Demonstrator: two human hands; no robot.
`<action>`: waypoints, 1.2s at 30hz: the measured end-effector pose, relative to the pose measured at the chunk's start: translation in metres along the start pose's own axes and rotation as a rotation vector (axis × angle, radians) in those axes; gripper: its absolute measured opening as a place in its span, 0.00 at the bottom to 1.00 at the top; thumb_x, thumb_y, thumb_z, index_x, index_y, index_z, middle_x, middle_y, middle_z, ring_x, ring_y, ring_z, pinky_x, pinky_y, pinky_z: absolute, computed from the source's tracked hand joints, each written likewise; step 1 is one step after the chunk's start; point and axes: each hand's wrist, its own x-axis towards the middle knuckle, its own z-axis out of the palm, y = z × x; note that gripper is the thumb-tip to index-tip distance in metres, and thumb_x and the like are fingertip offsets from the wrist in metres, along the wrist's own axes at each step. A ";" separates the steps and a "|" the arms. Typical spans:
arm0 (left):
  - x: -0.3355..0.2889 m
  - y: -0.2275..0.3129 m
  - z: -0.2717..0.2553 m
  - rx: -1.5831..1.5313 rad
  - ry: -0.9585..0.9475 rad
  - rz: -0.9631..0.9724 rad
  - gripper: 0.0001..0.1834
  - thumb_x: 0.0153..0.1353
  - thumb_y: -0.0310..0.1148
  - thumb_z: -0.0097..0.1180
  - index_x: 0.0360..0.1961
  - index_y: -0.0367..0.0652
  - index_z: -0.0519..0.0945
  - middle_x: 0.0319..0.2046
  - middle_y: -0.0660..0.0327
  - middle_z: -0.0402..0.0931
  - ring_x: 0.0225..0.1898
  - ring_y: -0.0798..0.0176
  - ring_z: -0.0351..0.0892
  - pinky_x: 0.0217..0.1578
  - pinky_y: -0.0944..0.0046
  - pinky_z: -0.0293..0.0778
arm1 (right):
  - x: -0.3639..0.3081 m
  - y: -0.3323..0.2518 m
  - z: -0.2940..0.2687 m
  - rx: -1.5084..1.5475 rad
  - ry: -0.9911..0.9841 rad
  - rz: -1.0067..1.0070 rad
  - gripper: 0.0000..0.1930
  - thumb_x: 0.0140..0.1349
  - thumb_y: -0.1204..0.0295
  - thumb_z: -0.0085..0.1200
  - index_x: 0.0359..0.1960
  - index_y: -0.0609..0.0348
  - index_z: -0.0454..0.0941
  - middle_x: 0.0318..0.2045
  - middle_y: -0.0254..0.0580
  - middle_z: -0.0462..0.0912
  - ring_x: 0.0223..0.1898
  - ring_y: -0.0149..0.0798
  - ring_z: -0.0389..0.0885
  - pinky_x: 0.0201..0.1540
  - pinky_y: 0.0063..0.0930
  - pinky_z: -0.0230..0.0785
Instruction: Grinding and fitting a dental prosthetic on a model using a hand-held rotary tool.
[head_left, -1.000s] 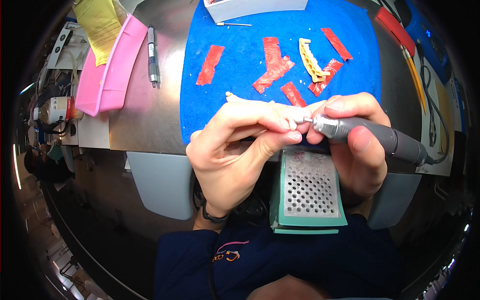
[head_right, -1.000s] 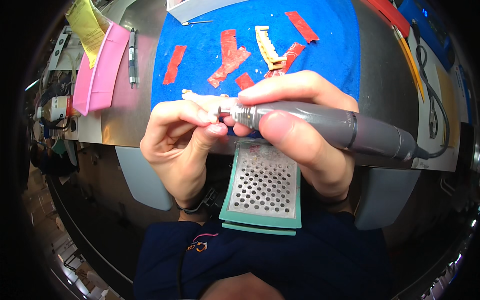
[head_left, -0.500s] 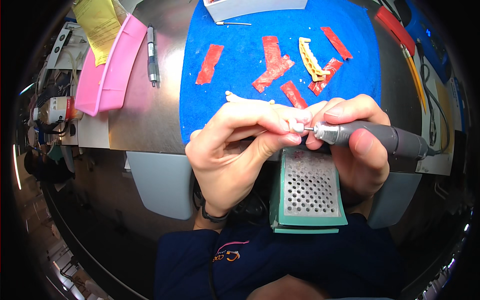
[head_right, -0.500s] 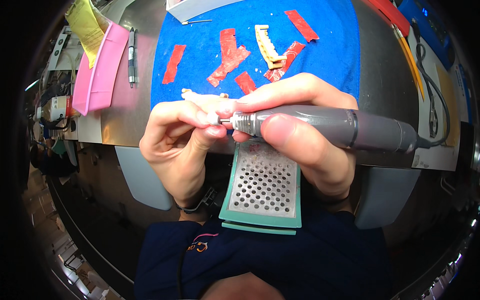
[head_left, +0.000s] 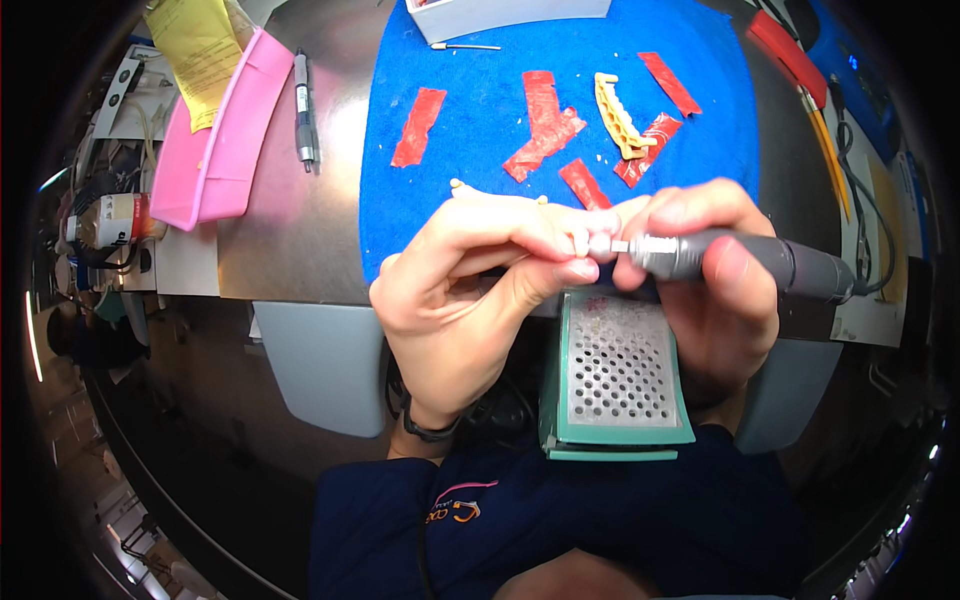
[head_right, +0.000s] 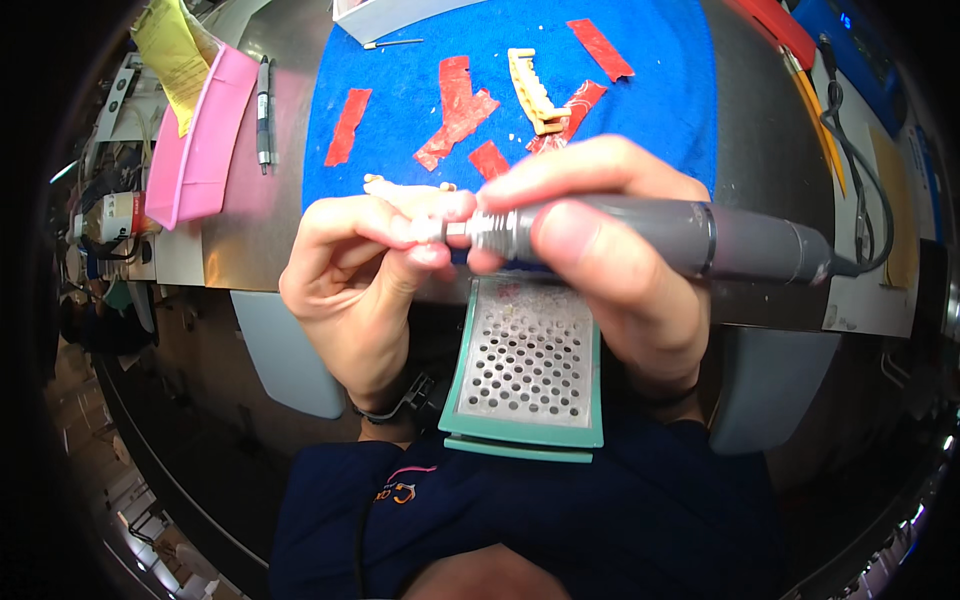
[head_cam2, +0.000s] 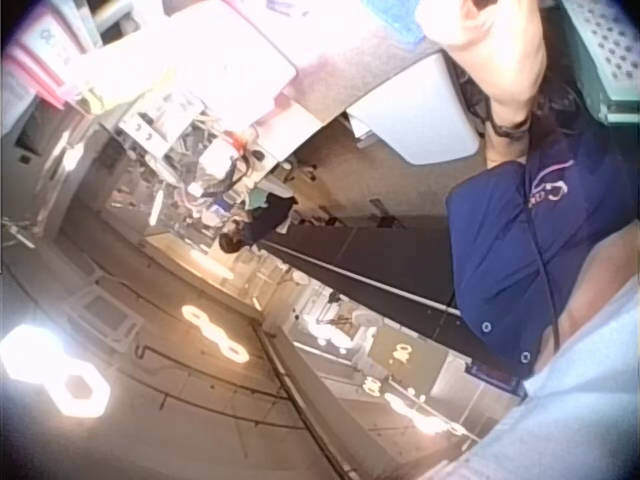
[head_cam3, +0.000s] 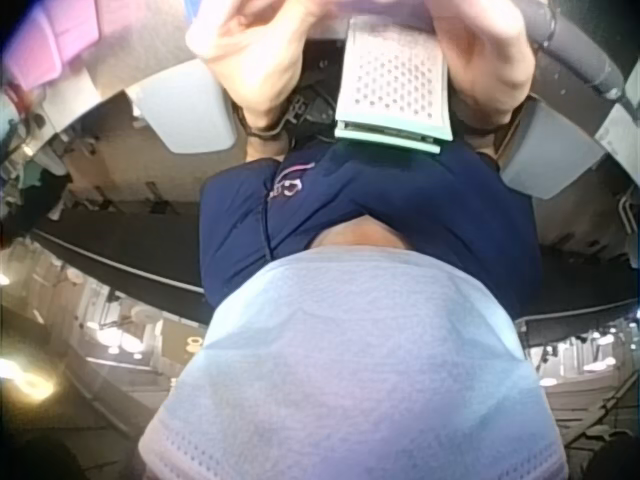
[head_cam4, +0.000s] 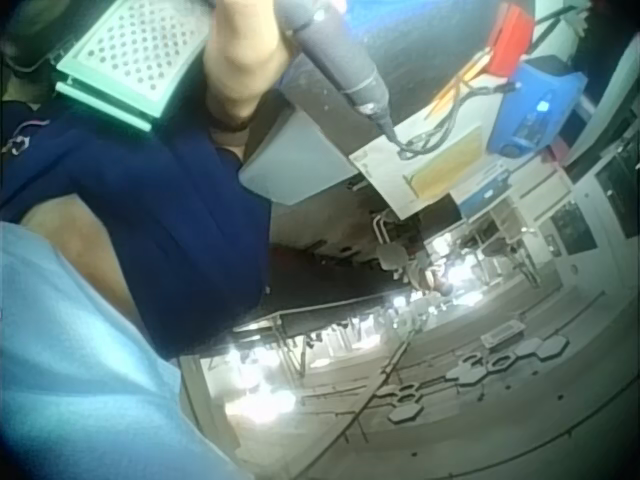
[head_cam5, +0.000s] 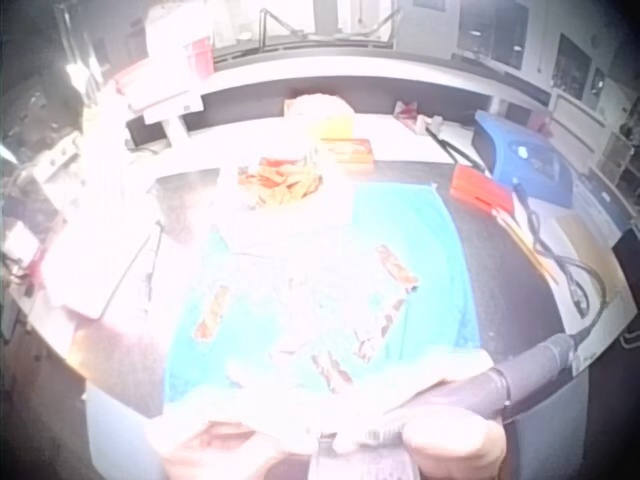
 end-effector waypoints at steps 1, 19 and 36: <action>-0.001 0.001 0.000 0.010 0.004 -0.010 0.12 0.57 0.14 0.63 0.42 0.30 0.76 0.37 0.49 0.84 0.40 0.61 0.86 0.42 0.67 0.83 | 0.000 0.001 0.001 0.044 0.017 -0.013 0.19 0.69 0.64 0.45 0.49 0.70 0.72 0.35 0.56 0.81 0.44 0.49 0.80 0.54 0.44 0.71; -0.045 0.080 -0.028 -0.889 -0.172 -0.413 0.23 0.70 0.46 0.52 0.57 0.40 0.72 0.50 0.52 0.80 0.47 0.53 0.84 0.28 0.67 0.79 | -0.014 -0.036 0.025 0.148 0.388 -0.067 0.18 0.68 0.62 0.51 0.37 0.70 0.81 0.23 0.47 0.81 0.29 0.42 0.81 0.41 0.33 0.75; -0.025 0.122 -0.064 -0.572 -0.135 -0.688 0.27 0.70 0.54 0.50 0.53 0.39 0.72 0.44 0.58 0.80 0.41 0.64 0.83 0.31 0.69 0.72 | -0.040 -0.118 0.025 -0.815 0.393 0.435 0.22 0.64 0.54 0.54 0.18 0.51 0.65 0.11 0.26 0.62 0.08 0.22 0.59 0.11 0.21 0.50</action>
